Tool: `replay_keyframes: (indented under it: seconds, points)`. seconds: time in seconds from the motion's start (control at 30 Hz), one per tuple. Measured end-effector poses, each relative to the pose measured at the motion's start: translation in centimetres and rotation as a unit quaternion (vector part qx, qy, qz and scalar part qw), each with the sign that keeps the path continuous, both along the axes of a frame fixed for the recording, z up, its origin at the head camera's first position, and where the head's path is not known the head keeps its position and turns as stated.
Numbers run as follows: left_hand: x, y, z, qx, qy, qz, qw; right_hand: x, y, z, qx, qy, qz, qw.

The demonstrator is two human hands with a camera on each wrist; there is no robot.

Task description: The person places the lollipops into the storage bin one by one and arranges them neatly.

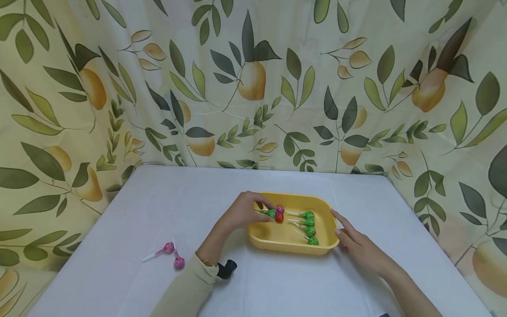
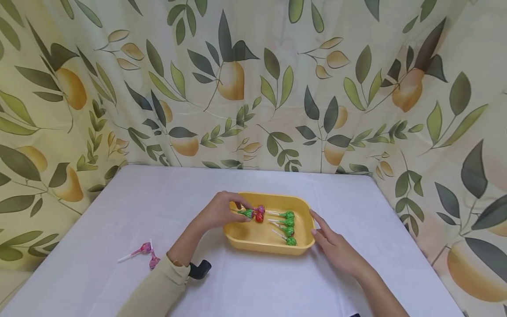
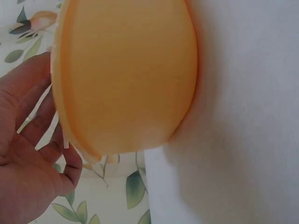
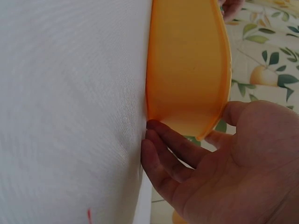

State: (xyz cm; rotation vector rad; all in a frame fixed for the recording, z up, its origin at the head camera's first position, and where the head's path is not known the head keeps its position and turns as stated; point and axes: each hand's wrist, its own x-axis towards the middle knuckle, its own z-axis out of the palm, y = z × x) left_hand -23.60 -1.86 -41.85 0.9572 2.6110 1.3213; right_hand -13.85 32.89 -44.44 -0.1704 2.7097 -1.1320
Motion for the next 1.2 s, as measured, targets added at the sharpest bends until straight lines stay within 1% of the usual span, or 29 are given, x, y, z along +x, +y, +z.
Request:
replay_keyframes:
  seconds: [0.07,0.23,0.33,0.4,0.5,0.6,0.77,1.0,1.2]
  points:
    - [0.0,0.5,-0.3,0.004,0.004,0.004,1.0000,0.0,0.1,0.0,0.000,-0.001,0.000,1.0000]
    - [-0.1,1.5,-1.1,0.026,0.018,0.028,0.9991,0.1,0.1,-0.1,0.002,0.002,0.000,1.0000]
    - [-0.2,1.9,-1.6,0.028,0.027,0.044,0.9983,0.1,0.1,-0.1,0.001,0.005,0.000,1.0000]
    - [-0.2,2.1,-1.8,0.024,0.033,0.049,0.9979,0.2,0.0,-0.1,0.001,0.006,0.001,1.0000]
    - [-0.2,2.3,-2.1,0.006,0.047,0.045,0.9979,0.2,0.0,-0.1,0.001,0.008,0.004,1.0000]
    - [0.0,2.5,-2.2,-0.017,0.060,0.037,0.9974,0.2,0.0,0.0,0.001,0.011,0.005,0.9999]
    - [0.0,2.7,-2.2,-0.055,0.077,0.040,0.9947,0.2,-0.1,0.1,0.007,0.007,0.001,1.0000]
    - [-0.2,3.1,-2.4,-0.091,0.063,0.060,0.9921,0.2,-0.1,0.1,0.003,0.013,0.004,0.9999]
    - [-0.4,3.4,-2.2,-0.110,0.065,0.068,0.9894,0.2,-0.1,0.1,0.003,0.008,0.002,1.0000]
